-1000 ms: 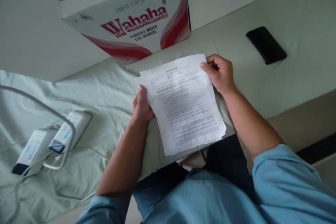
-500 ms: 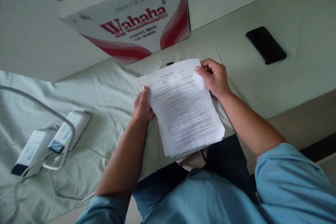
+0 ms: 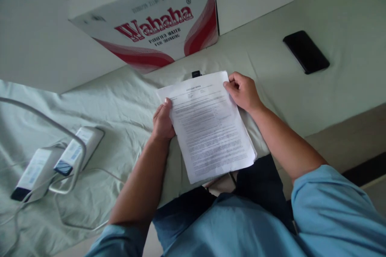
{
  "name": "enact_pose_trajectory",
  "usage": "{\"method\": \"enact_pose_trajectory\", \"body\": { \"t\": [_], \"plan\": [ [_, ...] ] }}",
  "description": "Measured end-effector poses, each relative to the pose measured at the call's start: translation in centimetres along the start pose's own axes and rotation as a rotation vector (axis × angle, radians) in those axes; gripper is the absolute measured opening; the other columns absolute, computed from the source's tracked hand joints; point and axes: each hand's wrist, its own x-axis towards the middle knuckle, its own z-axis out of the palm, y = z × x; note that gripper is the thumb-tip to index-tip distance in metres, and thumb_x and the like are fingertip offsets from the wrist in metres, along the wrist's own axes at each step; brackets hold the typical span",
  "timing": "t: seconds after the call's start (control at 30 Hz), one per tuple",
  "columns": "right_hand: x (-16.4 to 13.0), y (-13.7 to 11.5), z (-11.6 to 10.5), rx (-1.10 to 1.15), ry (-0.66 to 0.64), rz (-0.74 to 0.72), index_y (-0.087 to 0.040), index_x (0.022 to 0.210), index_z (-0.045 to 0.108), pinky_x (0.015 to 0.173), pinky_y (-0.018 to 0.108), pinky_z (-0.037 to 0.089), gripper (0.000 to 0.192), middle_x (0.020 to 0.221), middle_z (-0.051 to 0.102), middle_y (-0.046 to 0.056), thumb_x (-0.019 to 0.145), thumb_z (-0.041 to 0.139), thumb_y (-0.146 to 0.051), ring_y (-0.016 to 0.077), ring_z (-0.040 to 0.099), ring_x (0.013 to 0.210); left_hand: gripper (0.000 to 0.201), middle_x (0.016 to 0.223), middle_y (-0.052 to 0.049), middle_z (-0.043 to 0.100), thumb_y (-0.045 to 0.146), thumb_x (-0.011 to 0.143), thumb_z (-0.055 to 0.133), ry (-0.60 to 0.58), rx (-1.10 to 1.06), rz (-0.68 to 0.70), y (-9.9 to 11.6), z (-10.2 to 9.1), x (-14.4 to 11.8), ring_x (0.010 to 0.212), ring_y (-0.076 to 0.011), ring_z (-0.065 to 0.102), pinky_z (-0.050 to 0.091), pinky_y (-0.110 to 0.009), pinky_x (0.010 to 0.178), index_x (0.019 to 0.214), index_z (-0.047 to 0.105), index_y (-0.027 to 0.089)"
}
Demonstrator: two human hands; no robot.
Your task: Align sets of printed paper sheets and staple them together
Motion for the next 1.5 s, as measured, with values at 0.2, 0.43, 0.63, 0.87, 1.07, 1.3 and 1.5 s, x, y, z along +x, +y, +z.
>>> {"method": "enact_pose_trajectory", "body": {
  "t": [0.2,0.43,0.63,0.87,1.07,1.3,1.5],
  "plan": [
    [0.1,-0.9,-1.1,-0.239,0.031,-0.292,-0.030,0.133,0.075,0.091,0.045,0.059,0.037,0.127,0.077,0.010,0.105,0.065,-0.052,0.0269,0.070,0.107,0.054,0.063,-0.003,0.072,0.069,0.071,0.097,-0.072,0.037,-0.088,0.5,0.0,-0.6,0.079,-0.0285,0.084,0.071,-0.036,0.073,0.072,0.070,0.021],
    [-0.2,-1.1,-1.1,-0.450,-0.241,-0.414,-0.028,0.125,0.084,0.108,0.052,0.054,0.043,0.118,0.086,0.008,0.113,0.049,-0.050,0.0294,0.075,0.111,0.060,0.053,0.001,0.056,0.075,0.074,0.091,-0.103,0.251,-0.046,0.6,-0.2,-1.2,0.054,-0.0192,0.066,0.048,-0.027,0.043,0.071,0.066,0.021],
    [-0.1,-0.9,-1.5,-0.536,-0.241,-0.384,-0.025,0.123,0.085,0.101,0.048,0.052,0.042,0.115,0.087,0.010,0.111,0.052,-0.048,0.0303,0.074,0.109,0.067,0.051,0.002,0.050,0.081,0.080,0.086,-0.236,0.340,0.004,0.5,-0.8,-1.0,0.046,-0.0120,0.048,0.041,-0.027,0.045,0.065,0.060,0.021],
    [-0.2,-1.7,-1.3,-0.277,-0.467,-0.152,-0.021,0.094,0.083,0.076,0.033,0.048,0.036,0.086,0.079,0.005,0.104,0.060,-0.047,0.0186,0.068,0.079,0.065,0.067,-0.002,0.066,0.083,0.087,0.080,-0.363,0.395,0.030,1.1,-0.2,-1.1,0.056,-0.0138,0.058,0.047,-0.026,0.055,0.088,0.074,0.018],
    [0.0,-1.6,-1.4,-0.198,-0.565,-0.053,-0.020,0.086,0.079,0.074,0.032,0.045,0.037,0.074,0.072,0.001,0.098,0.064,-0.051,0.0158,0.060,0.072,0.053,0.071,0.004,0.058,0.065,0.089,0.082,-0.239,0.496,0.169,1.3,0.4,-0.7,0.055,-0.0112,0.046,0.033,-0.024,0.051,0.117,0.075,0.021],
    [0.0,-1.6,-1.1,-0.194,-0.557,-0.016,-0.021,0.085,0.081,0.081,0.034,0.047,0.032,0.085,0.081,0.003,0.094,0.068,-0.049,0.0190,0.070,0.081,0.034,0.067,0.001,0.062,0.043,0.096,0.059,-0.087,1.079,0.293,1.8,0.6,-0.6,0.064,-0.0164,0.053,0.039,-0.031,0.066,0.098,0.081,0.017],
    [0.0,-1.5,-0.8,-0.452,-0.502,-0.031,-0.026,0.091,0.085,0.080,0.034,0.045,0.022,0.090,0.084,0.002,0.098,0.069,-0.039,0.0207,0.072,0.084,0.028,0.070,-0.001,0.064,0.036,0.097,0.055,-0.026,1.246,0.306,2.0,1.4,-0.4,0.069,-0.0188,0.056,0.042,-0.033,0.074,0.091,0.077,0.018]
  ]
}}
